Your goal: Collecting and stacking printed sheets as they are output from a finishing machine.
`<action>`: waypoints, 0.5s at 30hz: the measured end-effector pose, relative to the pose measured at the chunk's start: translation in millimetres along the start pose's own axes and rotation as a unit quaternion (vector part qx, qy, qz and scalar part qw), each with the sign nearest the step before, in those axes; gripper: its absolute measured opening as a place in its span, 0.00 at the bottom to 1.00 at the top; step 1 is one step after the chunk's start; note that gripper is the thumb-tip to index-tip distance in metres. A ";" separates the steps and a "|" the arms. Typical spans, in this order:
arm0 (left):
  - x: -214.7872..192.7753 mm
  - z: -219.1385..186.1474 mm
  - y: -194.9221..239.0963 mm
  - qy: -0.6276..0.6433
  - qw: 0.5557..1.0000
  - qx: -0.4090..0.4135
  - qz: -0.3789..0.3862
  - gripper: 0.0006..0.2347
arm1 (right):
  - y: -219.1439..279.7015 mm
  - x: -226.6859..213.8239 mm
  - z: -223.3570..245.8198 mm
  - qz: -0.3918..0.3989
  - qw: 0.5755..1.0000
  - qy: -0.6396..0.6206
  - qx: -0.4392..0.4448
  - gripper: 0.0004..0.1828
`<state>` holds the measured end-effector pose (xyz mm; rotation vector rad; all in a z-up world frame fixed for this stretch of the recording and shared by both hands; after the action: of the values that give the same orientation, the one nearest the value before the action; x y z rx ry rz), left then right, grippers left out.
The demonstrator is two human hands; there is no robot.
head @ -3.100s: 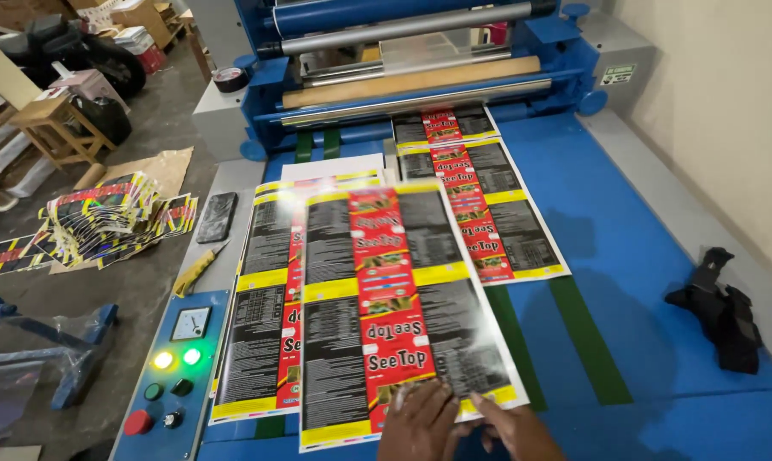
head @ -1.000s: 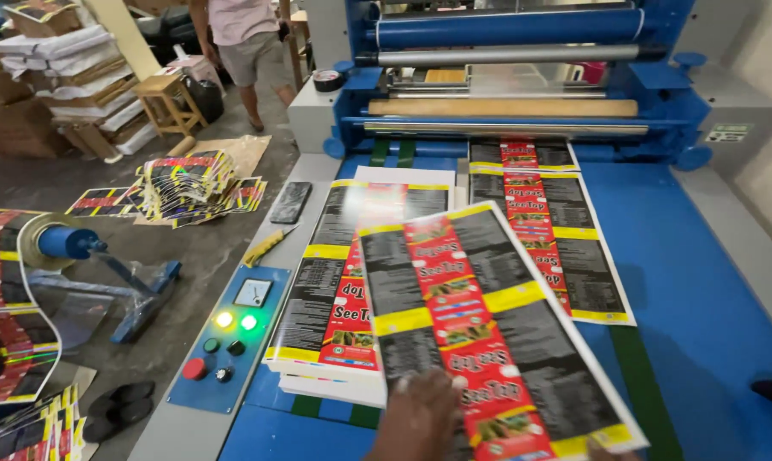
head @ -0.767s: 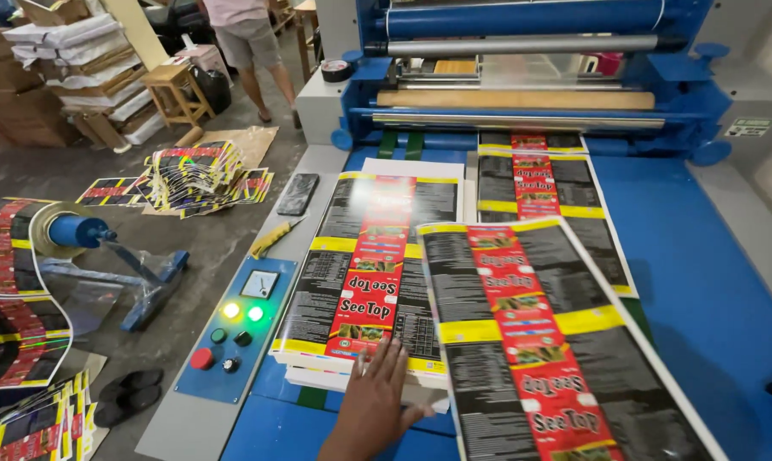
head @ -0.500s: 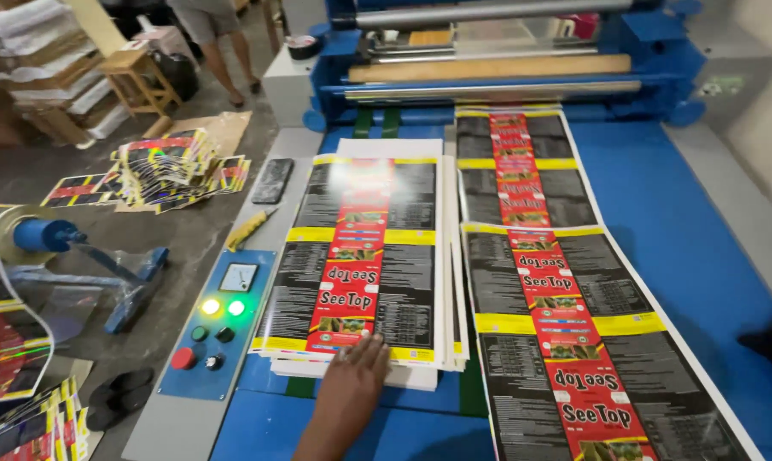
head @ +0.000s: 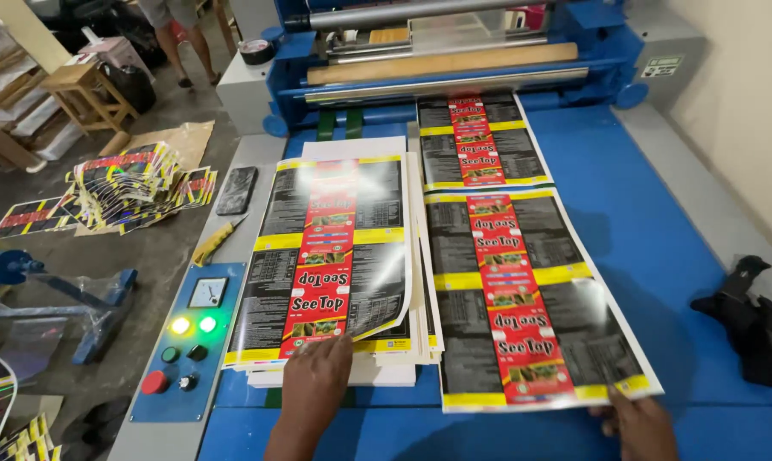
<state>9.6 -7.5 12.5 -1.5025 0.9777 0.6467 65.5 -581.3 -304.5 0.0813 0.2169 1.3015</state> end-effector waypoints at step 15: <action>42.9 -47.6 32.7 0.164 0.978 0.073 -0.110 0.10 | -87.9 66.6 -112.5 0.240 0.967 -0.055 -0.065 0.36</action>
<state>-3.3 -62.6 -32.0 -1.5859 1.0618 0.1649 142.2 -547.7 -437.9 0.0971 0.0137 1.7852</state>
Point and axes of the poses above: each hand's wrist, its own y-axis away from the middle knuckle, its own x-axis out of the palm, z = x × y, the point moved 1 cm from there along -y, towards the middle knuckle, and after that the axes turned 10 degrees about -x, right-handed, at the moved point
